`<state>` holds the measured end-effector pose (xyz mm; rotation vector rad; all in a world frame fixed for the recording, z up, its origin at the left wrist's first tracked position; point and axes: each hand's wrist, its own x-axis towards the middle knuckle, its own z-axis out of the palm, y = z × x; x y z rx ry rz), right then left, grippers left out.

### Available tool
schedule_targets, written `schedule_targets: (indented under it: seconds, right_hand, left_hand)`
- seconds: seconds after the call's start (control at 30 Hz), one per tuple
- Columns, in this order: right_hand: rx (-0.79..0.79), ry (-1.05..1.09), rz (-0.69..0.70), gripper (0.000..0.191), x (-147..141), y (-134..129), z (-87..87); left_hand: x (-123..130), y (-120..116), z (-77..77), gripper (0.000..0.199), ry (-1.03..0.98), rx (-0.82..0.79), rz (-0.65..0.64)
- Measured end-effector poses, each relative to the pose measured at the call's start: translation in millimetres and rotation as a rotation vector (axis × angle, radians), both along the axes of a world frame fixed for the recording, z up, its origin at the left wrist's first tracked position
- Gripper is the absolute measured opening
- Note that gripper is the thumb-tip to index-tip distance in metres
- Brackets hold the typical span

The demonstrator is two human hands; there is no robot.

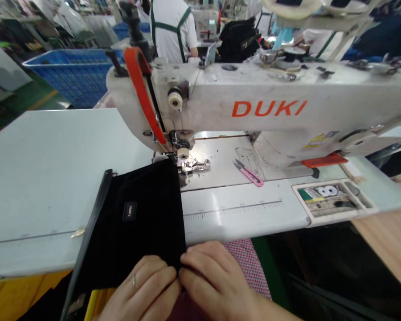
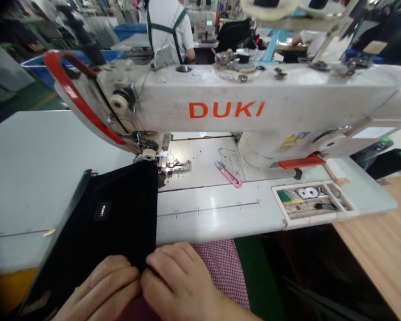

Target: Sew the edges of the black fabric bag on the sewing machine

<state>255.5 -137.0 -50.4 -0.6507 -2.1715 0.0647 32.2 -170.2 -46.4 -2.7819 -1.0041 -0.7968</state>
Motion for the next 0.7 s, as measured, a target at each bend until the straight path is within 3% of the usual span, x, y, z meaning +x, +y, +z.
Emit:
schedule_targets:
  seconds: [0.17, 0.4, 0.53, 0.7]
  right_hand:
    - [0.098, -0.067, 0.040, 0.025, 1, 7, -9.2]
    - [0.112, -0.122, 0.012, 0.021, -2, 20, -30.0]
    - [0.133, -0.140, 0.009, 0.017, -5, 33, -24.8]
    - [0.159, -0.115, -0.033, 0.016, -12, 48, -1.9]
  left_hand:
    - [7, 15, -3.8, 0.032, -0.151, 0.067, 0.195]
    - [-7, 39, -10.6, 0.033, -0.042, 0.100, 0.104]
    - [-13, 49, -5.9, 0.033, -0.025, 0.100, 0.064]
    - [-9, 61, 6.7, 0.027, -0.144, 0.128, -0.053]
